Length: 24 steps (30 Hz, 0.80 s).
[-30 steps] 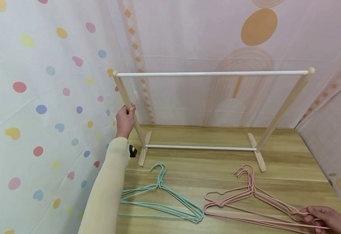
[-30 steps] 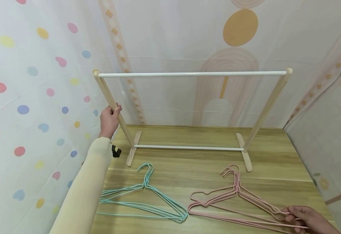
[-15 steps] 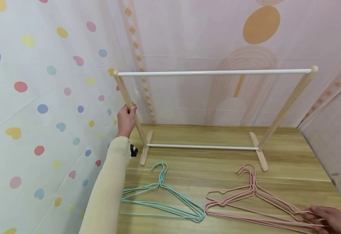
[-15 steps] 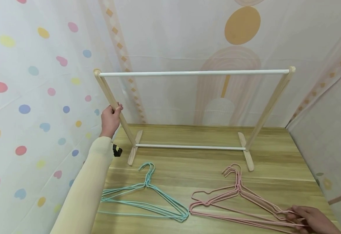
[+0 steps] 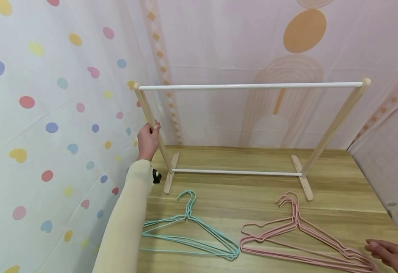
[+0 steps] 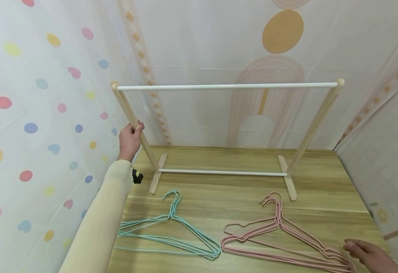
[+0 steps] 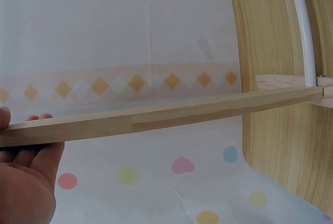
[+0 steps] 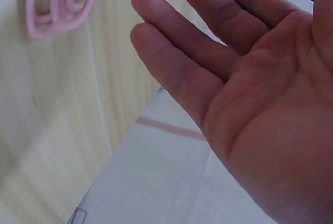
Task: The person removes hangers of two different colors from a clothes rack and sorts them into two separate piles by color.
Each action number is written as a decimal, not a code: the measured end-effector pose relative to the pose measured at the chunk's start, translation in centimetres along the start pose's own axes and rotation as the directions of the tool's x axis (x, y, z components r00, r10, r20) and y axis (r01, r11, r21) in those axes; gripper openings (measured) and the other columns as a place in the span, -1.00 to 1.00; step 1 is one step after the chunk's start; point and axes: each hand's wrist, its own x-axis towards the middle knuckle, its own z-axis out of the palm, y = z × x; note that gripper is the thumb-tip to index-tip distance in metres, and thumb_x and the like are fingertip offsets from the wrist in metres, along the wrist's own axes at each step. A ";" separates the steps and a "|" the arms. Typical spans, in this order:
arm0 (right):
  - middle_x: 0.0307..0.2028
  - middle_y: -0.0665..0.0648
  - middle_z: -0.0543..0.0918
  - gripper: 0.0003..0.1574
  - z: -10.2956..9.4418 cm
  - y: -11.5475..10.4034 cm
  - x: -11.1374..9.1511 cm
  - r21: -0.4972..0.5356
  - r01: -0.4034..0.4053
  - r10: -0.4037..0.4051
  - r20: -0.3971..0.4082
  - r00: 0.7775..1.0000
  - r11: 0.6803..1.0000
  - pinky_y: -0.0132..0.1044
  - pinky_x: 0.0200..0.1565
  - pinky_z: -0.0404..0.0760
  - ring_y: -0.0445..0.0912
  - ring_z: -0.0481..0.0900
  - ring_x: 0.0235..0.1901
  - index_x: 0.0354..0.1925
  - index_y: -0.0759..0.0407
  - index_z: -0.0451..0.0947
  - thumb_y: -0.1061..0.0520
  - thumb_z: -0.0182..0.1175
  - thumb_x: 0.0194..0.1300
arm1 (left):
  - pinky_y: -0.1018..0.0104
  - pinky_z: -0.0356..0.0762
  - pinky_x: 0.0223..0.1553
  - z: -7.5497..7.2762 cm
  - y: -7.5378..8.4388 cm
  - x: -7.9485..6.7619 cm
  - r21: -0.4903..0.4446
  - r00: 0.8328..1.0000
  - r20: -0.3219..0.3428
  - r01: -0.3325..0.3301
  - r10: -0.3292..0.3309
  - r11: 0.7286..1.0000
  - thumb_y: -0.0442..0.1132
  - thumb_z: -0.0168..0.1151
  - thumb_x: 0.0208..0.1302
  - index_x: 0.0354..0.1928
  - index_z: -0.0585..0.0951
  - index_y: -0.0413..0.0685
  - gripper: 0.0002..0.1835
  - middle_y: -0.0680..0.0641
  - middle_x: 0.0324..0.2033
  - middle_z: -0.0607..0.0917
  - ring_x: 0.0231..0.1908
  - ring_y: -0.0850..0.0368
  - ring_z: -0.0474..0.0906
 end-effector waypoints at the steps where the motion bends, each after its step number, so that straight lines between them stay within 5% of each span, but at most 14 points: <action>1: -0.04 0.57 0.54 -0.06 0.1 -0.3 0.1 -0.007 0.017 -0.017 0.002 1.000 1.000 0.12 -0.11 0.55 0.41 0.53 -0.05 0.22 0.78 0.12 -0.19 -0.36 0.60 | 0.05 0.50 -0.16 -0.1 0.0 0.0 0.003 1.000 -0.001 -0.002 0.002 1.000 -0.04 0.08 0.47 0.05 0.62 -0.18 -0.62 -0.19 -0.08 0.67 -0.19 -0.06 0.55; 9: 0.08 0.53 0.50 -0.15 0.8 -4.1 0.4 -0.029 0.144 -0.143 0.037 0.989 0.989 0.02 -0.07 0.56 0.32 0.52 0.02 0.28 0.70 0.12 -0.13 -0.27 0.60 | 0.10 0.48 -0.24 -0.7 -0.1 0.1 0.009 1.000 0.011 0.000 0.000 1.000 -0.04 0.08 0.47 0.04 0.62 -0.17 -0.64 -0.22 -0.17 0.65 -0.28 -0.06 0.50; 15: 0.11 0.51 0.49 -0.15 1.8 -6.3 0.9 0.024 0.169 -0.170 0.044 0.985 0.985 0.09 -0.03 0.53 0.32 0.49 0.07 0.32 0.62 0.13 -0.17 -0.20 0.57 | 0.16 0.48 -0.36 -1.6 -0.8 -0.2 0.042 0.997 0.080 0.020 -0.023 0.999 0.08 0.03 0.46 -0.07 0.60 -0.20 -0.56 -0.22 -0.33 0.59 -0.35 -0.05 0.50; 19: 0.17 0.45 0.47 -0.06 2.5 -7.5 0.8 0.031 0.165 -0.165 -0.009 0.986 0.986 0.08 -0.03 0.53 0.28 0.49 0.09 0.35 0.53 0.15 -0.29 -0.18 0.52 | 0.05 0.50 -0.06 -2.1 -1.1 -0.8 0.053 0.993 0.118 0.006 -0.012 0.999 0.10 0.00 0.47 0.16 0.55 -0.20 -0.47 -0.23 -0.03 0.63 -0.05 -0.08 0.55; 24: 0.23 0.42 0.42 -0.08 3.4 -9.5 0.6 0.004 0.210 -0.209 -0.072 0.975 0.978 0.13 -0.02 0.50 0.30 0.41 0.16 0.38 0.42 0.19 -0.32 -0.22 0.51 | -0.03 0.24 0.25 -3.0 -1.4 -2.5 0.093 0.992 0.119 0.031 -0.042 0.995 0.13 -0.13 0.51 0.42 0.30 -0.13 -0.37 -0.17 0.31 0.41 0.30 -0.11 0.29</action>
